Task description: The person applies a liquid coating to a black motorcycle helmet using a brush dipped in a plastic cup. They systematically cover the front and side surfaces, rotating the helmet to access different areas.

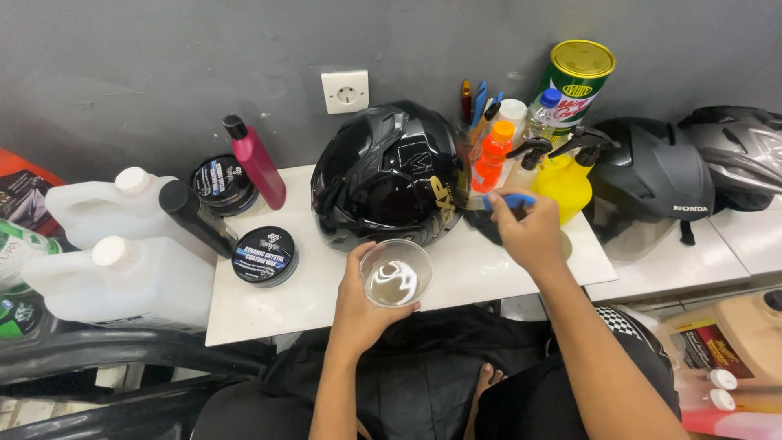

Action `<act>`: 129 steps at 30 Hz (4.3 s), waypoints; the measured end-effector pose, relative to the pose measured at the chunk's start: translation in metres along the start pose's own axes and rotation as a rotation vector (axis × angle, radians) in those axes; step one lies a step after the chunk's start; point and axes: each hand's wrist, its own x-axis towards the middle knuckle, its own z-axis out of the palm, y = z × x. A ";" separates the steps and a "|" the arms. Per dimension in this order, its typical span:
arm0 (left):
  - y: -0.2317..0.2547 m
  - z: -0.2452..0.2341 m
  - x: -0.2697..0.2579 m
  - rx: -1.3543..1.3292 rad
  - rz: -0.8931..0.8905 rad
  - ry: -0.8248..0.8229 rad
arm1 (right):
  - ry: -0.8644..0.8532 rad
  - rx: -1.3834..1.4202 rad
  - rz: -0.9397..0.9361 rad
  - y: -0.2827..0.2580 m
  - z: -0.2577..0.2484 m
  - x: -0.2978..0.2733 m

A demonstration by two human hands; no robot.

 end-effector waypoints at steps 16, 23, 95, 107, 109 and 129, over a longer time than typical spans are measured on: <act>-0.012 0.006 -0.005 0.049 0.034 -0.006 | 0.069 0.081 0.002 0.000 0.001 -0.008; -0.021 0.010 -0.012 0.042 0.066 -0.036 | -0.016 0.008 -0.315 -0.041 0.022 -0.033; -0.056 -0.009 -0.018 -0.001 0.164 -0.013 | 0.014 -0.101 -0.904 -0.069 0.066 -0.052; -0.055 -0.009 -0.018 -0.014 0.166 -0.006 | 0.122 -0.343 -1.065 -0.056 0.073 -0.054; -0.051 -0.011 -0.019 -0.003 0.168 -0.007 | 0.096 -0.417 -1.116 -0.060 0.086 -0.061; -0.047 -0.011 -0.022 0.006 0.122 -0.022 | -0.027 -0.063 -0.874 -0.078 0.064 -0.066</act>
